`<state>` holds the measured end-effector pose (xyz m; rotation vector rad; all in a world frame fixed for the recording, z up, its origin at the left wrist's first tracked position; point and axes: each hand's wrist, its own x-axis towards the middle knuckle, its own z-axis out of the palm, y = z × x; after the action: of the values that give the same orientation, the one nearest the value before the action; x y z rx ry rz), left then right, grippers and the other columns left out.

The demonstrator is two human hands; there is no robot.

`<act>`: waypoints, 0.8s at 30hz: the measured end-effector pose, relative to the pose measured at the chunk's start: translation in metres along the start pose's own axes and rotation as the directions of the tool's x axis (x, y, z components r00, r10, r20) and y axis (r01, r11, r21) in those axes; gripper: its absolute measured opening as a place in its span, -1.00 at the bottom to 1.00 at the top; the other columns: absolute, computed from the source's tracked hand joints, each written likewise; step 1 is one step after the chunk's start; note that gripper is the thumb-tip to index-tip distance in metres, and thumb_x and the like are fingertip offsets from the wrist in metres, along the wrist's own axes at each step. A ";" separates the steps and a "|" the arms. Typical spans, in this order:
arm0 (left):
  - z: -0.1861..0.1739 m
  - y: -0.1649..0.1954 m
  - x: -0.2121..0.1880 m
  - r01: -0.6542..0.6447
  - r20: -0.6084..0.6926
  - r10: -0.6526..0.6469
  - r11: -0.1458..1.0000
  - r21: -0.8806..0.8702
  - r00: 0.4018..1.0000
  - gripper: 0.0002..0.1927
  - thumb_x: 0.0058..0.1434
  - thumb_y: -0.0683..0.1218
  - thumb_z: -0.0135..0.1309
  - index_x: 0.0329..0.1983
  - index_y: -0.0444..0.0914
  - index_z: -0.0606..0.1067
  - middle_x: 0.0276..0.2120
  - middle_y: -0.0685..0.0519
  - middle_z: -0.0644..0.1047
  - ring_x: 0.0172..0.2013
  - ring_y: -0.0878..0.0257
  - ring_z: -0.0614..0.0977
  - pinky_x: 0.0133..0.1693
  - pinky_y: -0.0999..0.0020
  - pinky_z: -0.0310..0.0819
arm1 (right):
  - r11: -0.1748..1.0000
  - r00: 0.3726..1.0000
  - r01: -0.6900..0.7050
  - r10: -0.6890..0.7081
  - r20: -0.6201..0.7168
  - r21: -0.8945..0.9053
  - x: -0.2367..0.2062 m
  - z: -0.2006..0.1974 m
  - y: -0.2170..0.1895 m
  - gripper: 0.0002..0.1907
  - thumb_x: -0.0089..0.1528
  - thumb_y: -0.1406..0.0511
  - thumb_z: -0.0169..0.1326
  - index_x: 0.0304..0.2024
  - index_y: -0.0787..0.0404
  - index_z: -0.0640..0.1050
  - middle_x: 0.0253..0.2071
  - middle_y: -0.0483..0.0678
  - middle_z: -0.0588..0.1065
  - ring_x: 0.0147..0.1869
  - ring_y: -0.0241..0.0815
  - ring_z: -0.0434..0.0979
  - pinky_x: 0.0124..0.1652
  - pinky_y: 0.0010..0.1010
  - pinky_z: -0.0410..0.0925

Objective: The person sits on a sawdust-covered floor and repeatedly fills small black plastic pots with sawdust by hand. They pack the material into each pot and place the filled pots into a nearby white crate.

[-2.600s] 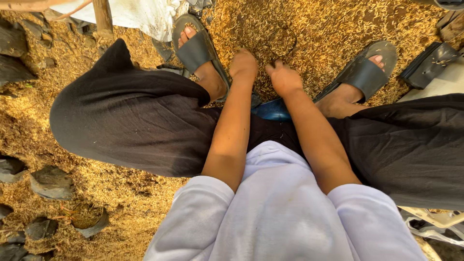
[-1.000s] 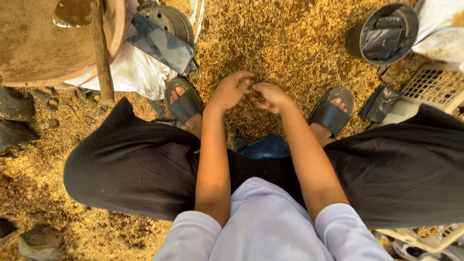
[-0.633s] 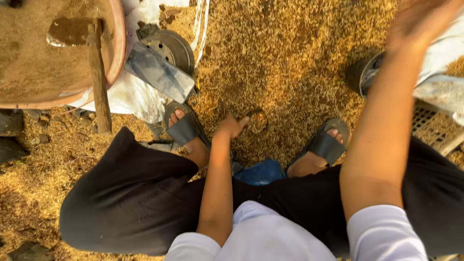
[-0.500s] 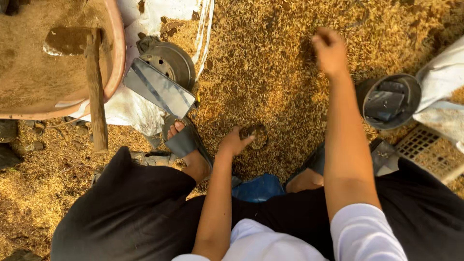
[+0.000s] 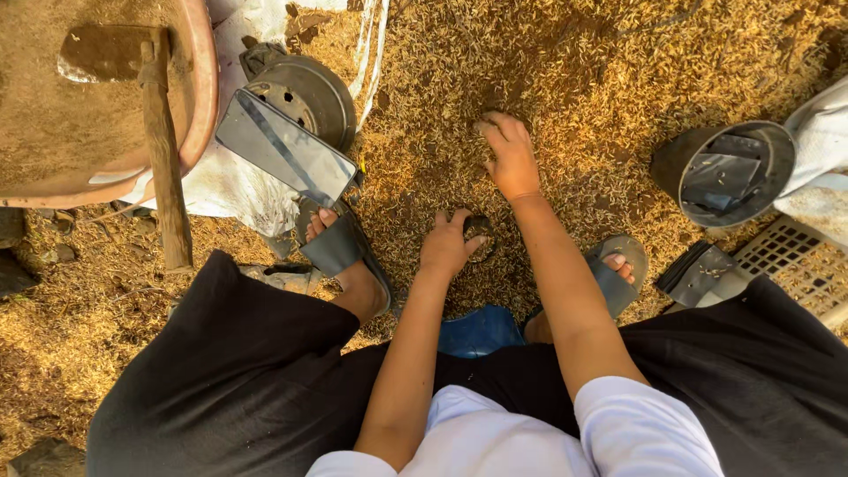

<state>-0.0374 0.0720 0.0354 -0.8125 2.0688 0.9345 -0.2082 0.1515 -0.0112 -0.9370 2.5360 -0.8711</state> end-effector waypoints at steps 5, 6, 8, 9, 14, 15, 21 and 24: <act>0.024 -0.008 0.001 -0.016 -0.107 0.003 0.993 -0.117 0.994 -0.44 0.34 0.09 0.11 0.36 -0.14 0.36 0.32 -0.27 0.25 -0.01 -0.22 0.62 -0.02 -0.02 0.58 | 0.925 0.954 -0.279 0.298 -0.036 0.259 -0.044 -0.023 -0.010 -0.55 0.25 0.33 0.31 0.18 0.16 0.53 0.13 0.16 0.50 0.26 0.14 0.51 0.22 -0.08 0.40; 0.029 -0.010 0.005 0.021 -0.081 -0.032 0.991 -0.129 0.996 -0.45 0.38 0.07 0.08 0.39 -0.18 0.34 0.35 -0.28 0.21 -0.04 -0.23 0.64 -0.03 -0.02 0.59 | 0.851 0.918 -0.392 0.384 0.094 0.351 -0.052 -0.028 -0.017 -0.54 0.28 0.26 0.30 0.20 0.18 0.50 0.14 0.15 0.49 0.26 0.11 0.48 0.21 -0.07 0.37; 0.041 -0.020 0.008 -0.121 -0.238 0.072 0.972 -0.199 0.969 -0.50 0.34 0.00 0.14 0.31 -0.20 0.40 0.34 -0.26 0.21 0.05 -0.24 0.54 -0.05 -0.04 0.53 | 0.631 0.777 -0.630 0.493 0.392 0.454 -0.072 -0.034 -0.034 -0.48 0.35 0.11 0.27 0.24 0.21 0.44 0.15 0.12 0.45 0.26 0.05 0.43 0.18 -0.06 0.31; 0.045 -0.026 0.010 -0.146 -0.286 0.089 0.972 -0.184 0.954 -0.51 0.27 -0.03 0.19 0.26 -0.21 0.45 0.28 -0.28 0.29 0.05 -0.22 0.56 -0.01 -0.01 0.52 | 0.478 0.731 -0.677 0.526 0.435 0.560 -0.083 -0.033 -0.045 -0.49 0.33 0.11 0.23 0.19 0.25 0.45 0.08 0.14 0.49 0.19 0.10 0.47 0.12 0.00 0.33; 0.053 -0.035 0.018 -0.177 -0.460 0.114 0.980 -0.096 0.881 -0.53 0.19 -0.28 0.06 0.19 -0.21 0.58 0.08 -0.17 0.57 0.00 -0.08 0.68 0.08 0.11 0.57 | 0.424 0.799 -0.571 0.483 0.357 0.703 -0.121 -0.029 -0.077 -0.52 0.37 0.08 0.16 0.22 0.23 0.47 0.05 -0.06 0.54 0.20 -0.24 0.46 0.10 -0.28 0.34; 0.049 -0.034 0.015 -0.188 -0.453 0.115 0.975 -0.120 0.884 -0.54 0.15 -0.24 0.11 0.16 -0.18 0.60 0.01 -0.17 0.59 -0.04 -0.09 0.68 0.04 0.10 0.57 | 0.442 0.840 -0.510 0.441 0.316 0.738 -0.125 -0.030 -0.078 -0.55 0.40 0.09 0.12 0.16 0.28 0.52 0.01 -0.04 0.57 0.14 -0.24 0.48 0.09 -0.33 0.36; 0.012 -0.035 0.001 -0.264 -0.331 0.174 0.932 -0.248 0.927 -0.56 0.21 -0.01 0.17 0.15 -0.20 0.56 -0.27 -0.10 0.65 -0.27 0.04 0.72 -0.15 0.13 0.58 | 0.207 0.683 -0.620 0.617 0.391 0.757 -0.133 -0.046 -0.079 -0.52 0.43 0.06 0.11 0.17 0.32 0.52 -0.24 -0.01 0.39 -0.30 -0.12 0.20 -0.26 -0.24 0.14; 0.000 -0.035 -0.003 -0.207 -0.185 0.146 0.903 -0.376 0.972 -0.57 0.36 0.04 -0.04 0.25 -0.10 0.56 -0.34 -0.19 0.64 -0.32 -0.09 0.68 -0.16 0.04 0.53 | 0.473 0.792 -0.528 0.575 0.206 0.705 -0.142 -0.045 -0.084 -0.47 0.37 0.14 0.13 0.24 0.38 0.46 0.00 0.08 0.46 0.01 -0.09 0.36 -0.02 -0.21 0.22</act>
<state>-0.0093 0.0539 0.0259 -0.9343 2.1435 1.4640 -0.0830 0.2152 0.0863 0.1909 1.9488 -1.5029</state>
